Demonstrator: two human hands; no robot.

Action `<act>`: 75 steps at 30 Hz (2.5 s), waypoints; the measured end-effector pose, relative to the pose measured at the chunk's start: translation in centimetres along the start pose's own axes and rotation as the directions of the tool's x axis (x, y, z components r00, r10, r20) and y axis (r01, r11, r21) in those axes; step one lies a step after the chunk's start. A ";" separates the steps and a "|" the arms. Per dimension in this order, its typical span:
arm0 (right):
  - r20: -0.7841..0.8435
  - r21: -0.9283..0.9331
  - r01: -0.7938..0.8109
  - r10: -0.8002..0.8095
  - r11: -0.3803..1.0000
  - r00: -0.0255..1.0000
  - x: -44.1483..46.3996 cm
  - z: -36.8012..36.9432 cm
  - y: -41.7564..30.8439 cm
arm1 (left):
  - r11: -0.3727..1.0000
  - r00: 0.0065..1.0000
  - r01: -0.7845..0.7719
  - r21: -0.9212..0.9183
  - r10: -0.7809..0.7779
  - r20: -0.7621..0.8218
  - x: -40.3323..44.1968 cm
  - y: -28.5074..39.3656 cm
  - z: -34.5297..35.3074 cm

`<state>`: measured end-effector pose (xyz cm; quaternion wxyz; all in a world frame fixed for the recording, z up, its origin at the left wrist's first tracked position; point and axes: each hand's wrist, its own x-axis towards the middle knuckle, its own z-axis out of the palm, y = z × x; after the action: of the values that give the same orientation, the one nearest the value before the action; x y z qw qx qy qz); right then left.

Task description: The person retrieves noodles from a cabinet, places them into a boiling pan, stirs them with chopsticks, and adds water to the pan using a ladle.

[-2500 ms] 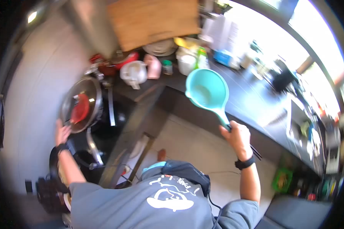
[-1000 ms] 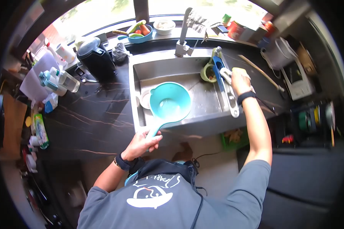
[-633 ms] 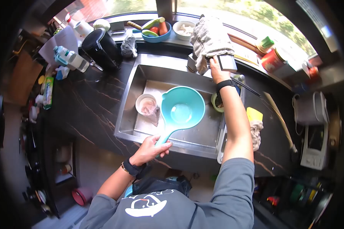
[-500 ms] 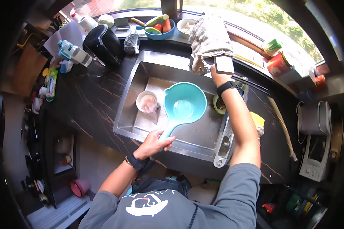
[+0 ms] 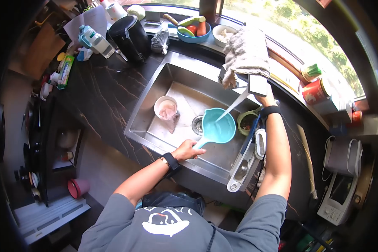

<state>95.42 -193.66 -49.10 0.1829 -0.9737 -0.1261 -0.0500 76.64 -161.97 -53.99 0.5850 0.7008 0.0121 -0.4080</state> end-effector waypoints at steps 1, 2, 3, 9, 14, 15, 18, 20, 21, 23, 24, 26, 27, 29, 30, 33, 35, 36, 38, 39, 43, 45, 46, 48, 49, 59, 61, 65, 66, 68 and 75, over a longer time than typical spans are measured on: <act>0.017 0.060 -0.030 0.029 0.998 0.999 0.0 -0.3 0.0 | 1.000 1.000 0.002 -0.011 -0.002 0.006 0.4 -0.3 0.2; 0.033 0.119 -0.062 0.058 0.991 0.998 0.1 -0.6 0.1 | 1.000 1.000 0.001 -0.018 -0.001 0.000 0.9 -0.7 0.3; 0.040 0.163 -0.070 0.064 0.984 0.997 0.1 -0.7 0.5 | 1.000 1.000 0.004 -0.021 -0.004 0.002 1.4 -1.0 0.4; -0.003 0.215 -0.121 0.125 0.969 0.992 0.2 -0.1 1.9 | 0.999 0.999 0.035 0.018 -0.035 -0.005 2.9 -2.2 0.1; -0.027 0.231 -0.143 0.153 0.962 0.988 0.3 0.2 2.3 | 0.998 0.998 0.052 0.031 -0.051 -0.033 3.8 -3.1 -0.3; -0.029 0.235 -0.149 0.160 0.960 0.987 0.3 0.1 2.4 | 0.999 0.999 0.045 0.012 -0.044 -0.026 4.0 -3.3 -0.4; -0.030 0.247 -0.164 0.176 0.955 0.984 0.0 0.1 2.6 | 1.000 1.000 0.014 0.015 -0.014 -0.005 3.9 -3.5 -0.8; -0.030 0.249 -0.171 0.184 0.953 0.982 -0.2 0.0 2.7 | 0.999 1.000 -0.010 0.038 0.010 0.010 3.5 -3.3 -1.2; -0.031 0.253 -0.175 0.188 0.952 0.982 -0.3 0.0 2.8 | 0.999 0.999 -0.040 0.011 0.040 0.029 2.9 -2.8 -1.4; -0.029 0.257 -0.181 0.195 0.949 0.980 -0.4 0.0 2.9 | 0.997 0.997 -0.072 -0.018 0.072 0.037 2.0 -1.8 -1.7; -0.028 0.261 -0.185 0.199 0.947 0.980 -0.3 0.0 3.1 | 0.995 0.994 -0.093 -0.039 0.095 0.055 1.5 -1.4 -1.8; -0.023 0.260 -0.188 0.201 0.947 0.979 -0.4 0.1 3.2 | 0.991 0.991 -0.120 -0.064 0.124 0.053 0.7 -0.7 -2.1; -0.021 0.261 -0.189 0.202 0.947 0.979 -0.2 0.2 3.4 | 0.985 0.985 -0.156 -0.079 0.161 0.065 0.3 -0.4 -2.2; -0.007 0.266 -0.190 0.199 0.945 0.980 0.0 0.3 3.5 | 0.976 0.977 -0.192 -0.107 0.200 0.070 -0.1 -0.3 -2.2; -0.006 0.267 -0.191 0.200 0.945 0.980 0.0 0.3 3.8 | 0.975 0.978 -0.190 -0.117 0.199 0.069 -0.1 -0.4 -2.4; 0.011 0.257 -0.180 0.184 0.949 0.983 0.5 0.8 4.7 | 0.972 0.976 -0.209 -0.108 0.215 0.046 -1.1 0.1 -2.3; 0.022 0.235 -0.171 0.170 0.957 0.985 0.8 1.0 5.4 | 0.970 0.976 -0.198 -0.138 0.208 0.059 -1.4 -0.2 -2.1; 0.029 0.221 -0.162 0.159 0.962 0.987 1.0 1.1 5.7 | 0.967 0.977 -0.208 -0.146 0.214 0.027 -1.5 -0.4 -2.1; 0.041 0.170 -0.127 0.121 0.977 0.992 1.2 1.4 6.7 | 0.970 0.975 -0.216 -0.113 0.220 0.029 -1.8 -0.9 -2.3; 0.043 0.128 -0.098 0.093 0.987 0.995 1.3 1.5 7.2 | 0.973 0.977 -0.208 -0.098 0.211 0.020 -1.8 -1.3 -2.4; 0.145 0.573 -0.337 0.313 0.747 0.939 1.2 0.3 4.9 | 0.976 0.981 -0.194 -0.095 0.194 -0.013 -1.7 -2.6 -2.5; 0.171 0.488 -0.374 0.334 0.788 0.927 1.0 -0.2 3.7 | 0.984 0.987 -0.156 -0.086 0.158 0.018 -1.2 -3.4 -2.5; 0.201 0.405 -0.392 0.338 0.826 0.920 1.3 -0.4 4.4 | 0.982 0.987 -0.161 -0.101 0.162 -0.003 -1.0 -3.7 -2.5; 0.233 0.443 -0.438 0.372 0.782 0.899 1.6 -0.1 5.4 | 0.988 0.991 -0.130 -0.078 0.131 0.008 -0.6 -4.1 -2.6; 0.232 0.432 -0.432 0.366 0.792 0.901 1.6 -0.1 5.7 | 0.990 0.993 -0.116 -0.076 0.117 0.009 -0.6 -4.1 -2.7; 0.140 0.413 -0.370 0.344 0.832 0.929 3.0 -0.3 6.5 | 0.994 0.998 -0.058 -0.093 0.057 -0.009 1.4 -4.4 -2.7; 0.172 0.434 -0.365 0.322 0.824 0.931 3.4 -0.2 7.1 | 0.993 0.998 -0.058 -0.098 0.057 -0.018 2.1 -4.5 -2.5; 0.220 0.484 -0.377 0.308 0.790 0.926 3.3 -0.3 7.0 | 0.990 0.998 -0.065 -0.121 0.062 -0.025 2.5 -4.7 -2.4; 0.236 0.514 -0.397 0.319 0.761 0.918 3.3 -0.5 6.5 | 0.987 0.996 -0.079 -0.137 0.075 -0.039 2.6 -4.8 -2.3; 0.223 0.488 -0.367 0.294 0.792 0.930 3.5 -1.1 5.3 | 0.984 0.995 -0.100 -0.150 0.096 -0.034 2.6 -4.9 -2.3; 0.317 0.403 -0.413 0.298 0.817 0.900 1.9 -1.1 4.4 | 0.966 0.977 -0.212 -0.149 0.213 -0.010 1.9 -4.1 -2.3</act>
<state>98.35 -197.56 -49.35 0.3982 -0.9069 0.0299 0.1344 77.19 -159.66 -58.47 0.6763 0.6509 -0.0345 -0.3431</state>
